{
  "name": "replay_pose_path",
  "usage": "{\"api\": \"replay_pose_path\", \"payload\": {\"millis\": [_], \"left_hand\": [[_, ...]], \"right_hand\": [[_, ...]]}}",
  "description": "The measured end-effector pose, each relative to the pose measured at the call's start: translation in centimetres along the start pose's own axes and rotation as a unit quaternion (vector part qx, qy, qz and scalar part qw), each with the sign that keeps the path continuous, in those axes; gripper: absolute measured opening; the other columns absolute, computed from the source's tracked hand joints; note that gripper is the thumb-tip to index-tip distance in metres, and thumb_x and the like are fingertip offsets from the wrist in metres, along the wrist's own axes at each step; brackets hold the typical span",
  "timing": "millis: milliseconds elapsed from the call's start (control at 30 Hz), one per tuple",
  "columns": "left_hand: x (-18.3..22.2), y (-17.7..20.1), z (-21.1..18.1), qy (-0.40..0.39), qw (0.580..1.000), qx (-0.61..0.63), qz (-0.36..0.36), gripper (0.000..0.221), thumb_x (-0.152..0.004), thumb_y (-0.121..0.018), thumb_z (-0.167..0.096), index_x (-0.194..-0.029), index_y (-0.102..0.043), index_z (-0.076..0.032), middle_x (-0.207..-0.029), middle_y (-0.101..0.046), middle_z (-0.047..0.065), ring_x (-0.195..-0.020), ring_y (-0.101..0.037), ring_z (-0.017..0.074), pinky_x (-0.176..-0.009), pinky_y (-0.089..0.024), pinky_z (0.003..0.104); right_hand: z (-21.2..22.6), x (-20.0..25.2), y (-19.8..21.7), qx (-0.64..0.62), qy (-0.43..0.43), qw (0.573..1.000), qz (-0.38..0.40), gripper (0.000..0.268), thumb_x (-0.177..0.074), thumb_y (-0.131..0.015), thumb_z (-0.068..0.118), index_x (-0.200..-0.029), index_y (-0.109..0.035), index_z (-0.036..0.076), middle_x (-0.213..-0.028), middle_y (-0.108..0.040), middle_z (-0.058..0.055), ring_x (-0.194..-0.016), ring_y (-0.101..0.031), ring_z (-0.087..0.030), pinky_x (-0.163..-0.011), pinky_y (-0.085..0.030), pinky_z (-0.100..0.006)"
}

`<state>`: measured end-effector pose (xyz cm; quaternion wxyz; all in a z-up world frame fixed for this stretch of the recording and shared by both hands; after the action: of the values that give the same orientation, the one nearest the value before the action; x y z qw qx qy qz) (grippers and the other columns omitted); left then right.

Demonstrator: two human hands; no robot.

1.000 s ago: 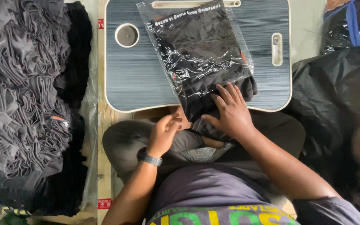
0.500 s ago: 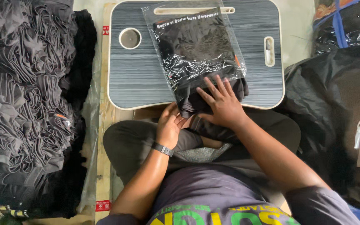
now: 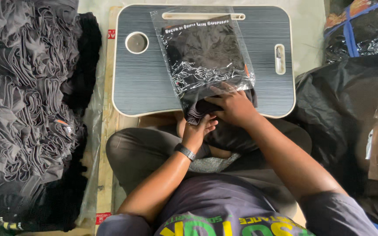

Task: The person folds printed black t-shirts and places them into clear plastic bags on a small table, smoothing the bags and folding the flaps down.

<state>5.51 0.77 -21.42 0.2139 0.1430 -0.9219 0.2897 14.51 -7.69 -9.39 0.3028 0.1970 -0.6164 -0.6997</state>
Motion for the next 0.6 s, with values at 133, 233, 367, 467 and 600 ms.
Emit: {"api": "replay_pose_path", "payload": {"millis": [133, 233, 367, 467, 600], "left_hand": [[-0.1, -0.1, -1.0, -0.034, 0.999, 0.006, -0.006, 0.022, -0.087, -0.068, -0.007, -0.106, -0.061, 0.003, -0.096, -0.069, 0.021, -0.08, -0.071, 0.0297, -0.066, -0.062, 0.035], [0.3, -1.0, -2.5, -0.054, 0.998, -0.019, -0.006, 0.023, -0.085, -0.07, -0.008, -0.105, -0.063, 0.0, -0.097, -0.07, 0.019, -0.083, -0.071, 0.028, -0.067, -0.061, 0.035], [0.4, -1.1, -3.2, -0.021, 0.999, -0.018, -0.021, 0.019, -0.087, -0.065, -0.005, -0.105, -0.061, 0.0, -0.093, -0.07, 0.015, -0.076, -0.071, 0.0226, -0.062, -0.061, 0.028], [-2.7, 0.7, 0.4, -0.037, 0.998, -0.02, -0.046, 0.012, -0.087, -0.062, -0.001, -0.099, -0.061, 0.003, -0.081, -0.07, 0.018, -0.068, -0.071, 0.0217, -0.056, -0.062, 0.027], [-1.6, -0.8, -0.5, 0.11, 0.969, 0.159, 0.154, 0.027, -0.08, -0.069, -0.004, -0.102, -0.064, 0.009, -0.096, -0.068, 0.028, -0.085, -0.07, 0.033, -0.074, -0.062, 0.039]], "right_hand": [[0.7, -0.7, 0.6, -0.046, 0.03, 0.994, 0.09, 0.05, -0.081, -0.057, 0.044, -0.131, -0.052, 0.041, -0.144, -0.047, 0.005, -0.136, -0.037, -0.029, -0.098, -0.039, -0.053], [0.8, -0.6, 1.4, -0.075, 0.021, 0.986, 0.149, 0.049, -0.085, -0.052, 0.047, -0.134, -0.049, 0.041, -0.147, -0.042, 0.005, -0.139, -0.031, -0.031, -0.102, -0.036, -0.056], [0.0, -0.6, -0.2, -0.1, 0.013, 0.981, 0.169, 0.045, -0.088, -0.052, 0.042, -0.132, -0.053, 0.035, -0.149, -0.039, 0.009, -0.141, -0.028, -0.03, -0.105, -0.034, -0.055], [1.3, -0.3, 2.0, -0.052, 0.044, 0.992, 0.111, 0.056, -0.08, -0.059, 0.048, -0.133, -0.052, 0.031, -0.144, -0.047, 0.002, -0.134, -0.038, -0.032, -0.099, -0.041, -0.053], [0.7, -0.3, 0.9, -0.048, 0.032, 0.996, 0.066, 0.047, -0.082, -0.06, 0.04, -0.127, -0.058, 0.027, -0.137, -0.053, 0.0, -0.129, -0.043, -0.031, -0.097, -0.041, -0.051]]}}
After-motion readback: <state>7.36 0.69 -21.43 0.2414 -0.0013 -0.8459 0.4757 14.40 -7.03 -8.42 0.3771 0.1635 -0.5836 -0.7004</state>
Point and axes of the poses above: each hand's wrist, its own x-axis away from the middle knuckle, its own y-axis out of the back of the hand, z = x × y, the point moved 8 cm from there along -x, towards the middle knuckle
